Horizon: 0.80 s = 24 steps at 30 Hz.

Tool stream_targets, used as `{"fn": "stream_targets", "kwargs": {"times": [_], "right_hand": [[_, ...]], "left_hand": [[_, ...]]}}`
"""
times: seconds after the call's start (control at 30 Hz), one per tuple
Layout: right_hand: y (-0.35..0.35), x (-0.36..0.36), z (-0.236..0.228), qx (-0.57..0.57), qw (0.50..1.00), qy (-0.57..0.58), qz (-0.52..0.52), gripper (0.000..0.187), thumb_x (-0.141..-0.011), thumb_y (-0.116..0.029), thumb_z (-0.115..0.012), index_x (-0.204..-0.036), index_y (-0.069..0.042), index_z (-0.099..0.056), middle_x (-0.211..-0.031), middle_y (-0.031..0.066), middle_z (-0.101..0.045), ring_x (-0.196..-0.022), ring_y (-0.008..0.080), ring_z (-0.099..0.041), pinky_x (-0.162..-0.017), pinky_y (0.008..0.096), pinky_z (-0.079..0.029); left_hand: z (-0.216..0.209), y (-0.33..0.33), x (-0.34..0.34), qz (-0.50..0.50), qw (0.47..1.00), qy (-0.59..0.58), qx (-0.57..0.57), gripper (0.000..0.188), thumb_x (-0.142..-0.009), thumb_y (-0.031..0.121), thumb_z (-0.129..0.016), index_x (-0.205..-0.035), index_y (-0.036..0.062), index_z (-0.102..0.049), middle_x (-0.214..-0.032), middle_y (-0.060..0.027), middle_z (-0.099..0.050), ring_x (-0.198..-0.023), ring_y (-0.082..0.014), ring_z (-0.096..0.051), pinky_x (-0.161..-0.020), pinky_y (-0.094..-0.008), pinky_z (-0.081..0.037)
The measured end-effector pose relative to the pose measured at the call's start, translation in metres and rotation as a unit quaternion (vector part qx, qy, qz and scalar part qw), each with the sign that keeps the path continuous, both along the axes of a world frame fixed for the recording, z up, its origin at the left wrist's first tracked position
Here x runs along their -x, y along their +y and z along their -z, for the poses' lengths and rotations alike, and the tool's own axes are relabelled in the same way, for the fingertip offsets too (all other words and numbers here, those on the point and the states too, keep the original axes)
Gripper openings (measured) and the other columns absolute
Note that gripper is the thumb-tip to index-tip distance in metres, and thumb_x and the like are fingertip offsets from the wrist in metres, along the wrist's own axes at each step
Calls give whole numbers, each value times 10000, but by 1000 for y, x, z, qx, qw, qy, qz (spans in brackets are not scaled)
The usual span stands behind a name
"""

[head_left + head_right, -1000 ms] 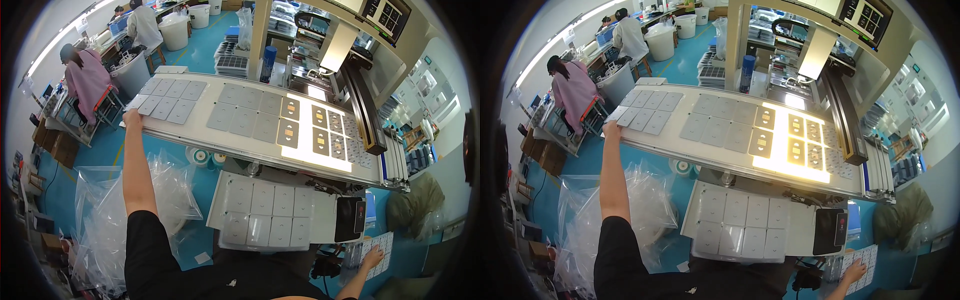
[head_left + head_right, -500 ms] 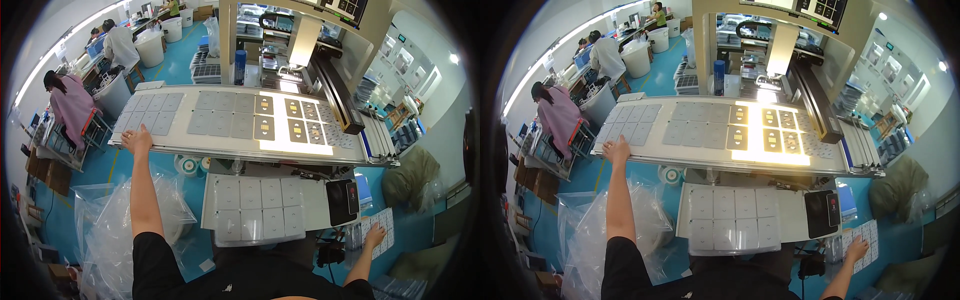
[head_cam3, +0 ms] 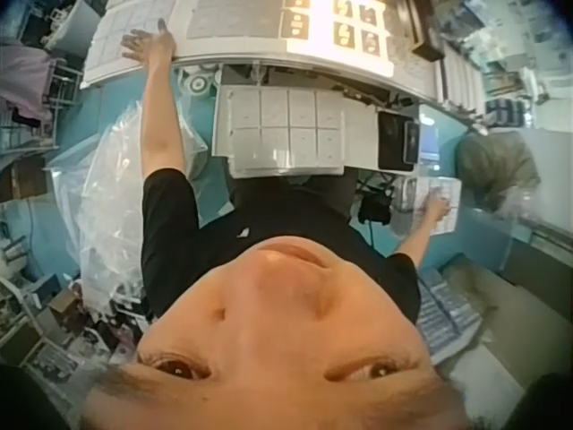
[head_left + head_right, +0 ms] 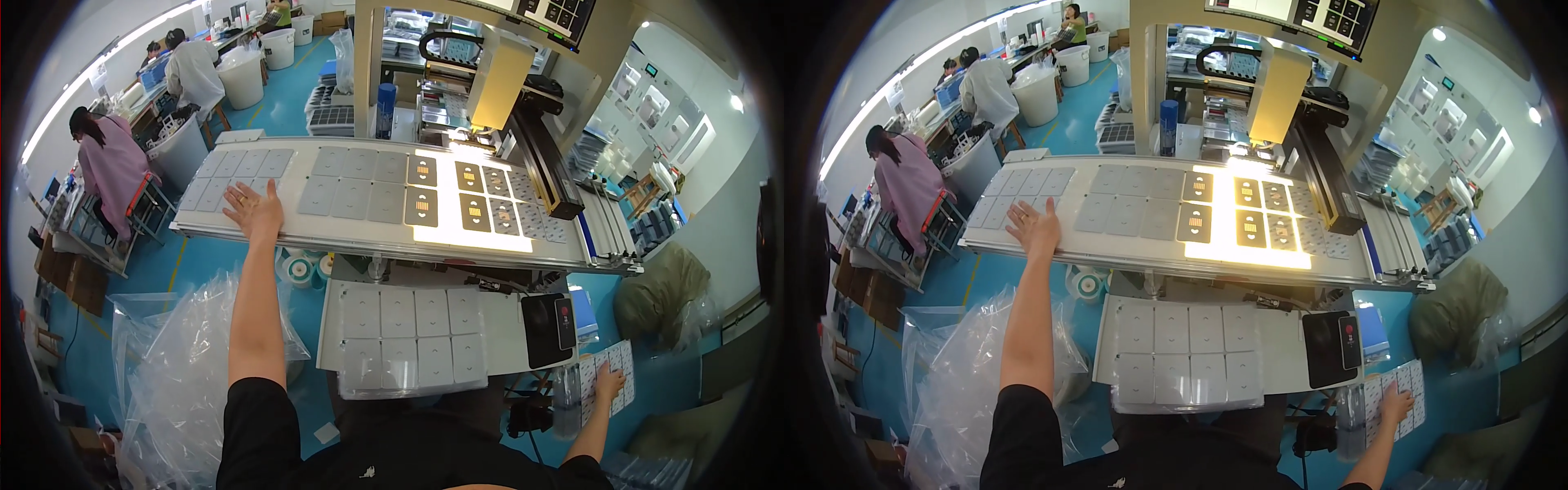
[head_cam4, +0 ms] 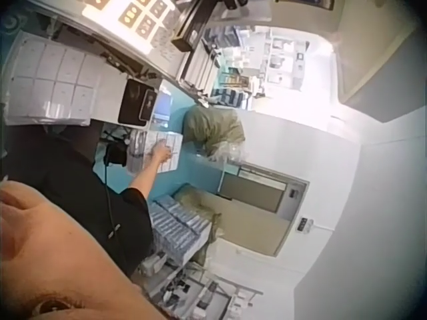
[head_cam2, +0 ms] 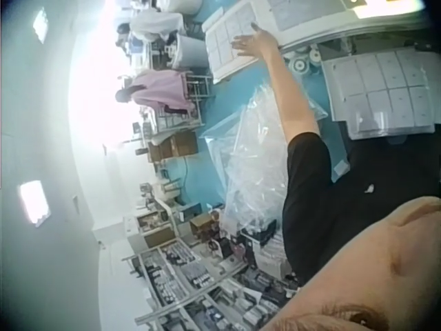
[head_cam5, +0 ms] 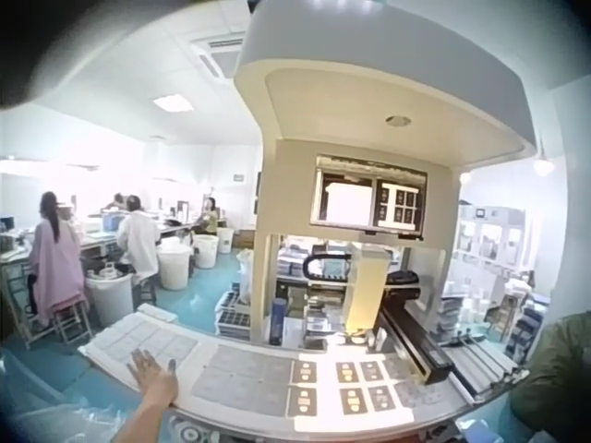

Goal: The person assembles plastic tray components and tray sheets by hand at a factory workstation.

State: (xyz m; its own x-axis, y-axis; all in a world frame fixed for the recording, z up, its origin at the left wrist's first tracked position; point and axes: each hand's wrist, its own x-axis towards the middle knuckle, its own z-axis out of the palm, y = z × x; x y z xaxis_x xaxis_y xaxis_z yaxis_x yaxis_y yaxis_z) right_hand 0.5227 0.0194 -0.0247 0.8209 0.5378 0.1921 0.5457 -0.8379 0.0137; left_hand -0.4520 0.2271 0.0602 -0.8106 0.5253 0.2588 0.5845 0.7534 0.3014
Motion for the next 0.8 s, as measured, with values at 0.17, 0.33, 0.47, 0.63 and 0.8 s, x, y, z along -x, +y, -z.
{"fn": "stream_targets", "kwargs": {"times": [0.17, 0.33, 0.47, 0.63, 0.8], "right_hand": [[-11, -40, 13, -24, 999, -11, 33, 832, -1052, -684, -489, -1460, 38, -556, -1499, 295, -531, -1396, 485, -519, -1159, 589, -425], [-9, -38, 26, -25, 998, -19, 48, 844, -1051, -694, -484, -1476, 31, -566, -1512, 295, -535, -1410, 484, -514, -1202, 575, -364], [-5, -36, 24, -26, 999, -18, 39, 838, -1056, -690, -483, -1488, 24, -561, -1517, 286, -537, -1408, 474, -517, -1197, 576, -373], [-9, -42, 21, -19, 999, -37, 33, 811, -1064, -671, -495, -1508, 5, -557, -1511, 260, -547, -1392, 463, -529, -1180, 559, -400], [-4, -37, 24, -31, 998, -45, 43, 770, -1079, -640, -499, -1513, -8, -570, -1512, 243, -554, -1385, 425, -548, -1178, 537, -415]], "left_hand": [[0, 9, -1, 11, 998, -16, -59, 873, -1135, 634, -277, -1672, -56, -289, -1781, -254, -226, -1680, -377, -125, -1344, -588, -47], [12, 10, 8, -1, 992, 41, -123, 795, -1147, 597, -314, -1585, -54, -435, -1702, -248, -381, -1643, -382, -234, -1335, -594, -105], [15, 5, 8, -1, 986, 47, -160, 769, -1148, 583, -325, -1554, -53, -471, -1669, -236, -423, -1633, -373, -254, -1333, -589, -116], [11, 7, 2, -2, 988, 50, -150, 747, -1150, 572, -336, -1528, -52, -497, -1642, -226, -450, -1613, -361, -280, -1330, -583, -126], [7, 2, 0, 2, 986, 38, -162, 741, -1150, 562, -351, -1517, -64, -500, -1610, -235, -470, -1599, -350, -299, -1330, -585, -132]]}}
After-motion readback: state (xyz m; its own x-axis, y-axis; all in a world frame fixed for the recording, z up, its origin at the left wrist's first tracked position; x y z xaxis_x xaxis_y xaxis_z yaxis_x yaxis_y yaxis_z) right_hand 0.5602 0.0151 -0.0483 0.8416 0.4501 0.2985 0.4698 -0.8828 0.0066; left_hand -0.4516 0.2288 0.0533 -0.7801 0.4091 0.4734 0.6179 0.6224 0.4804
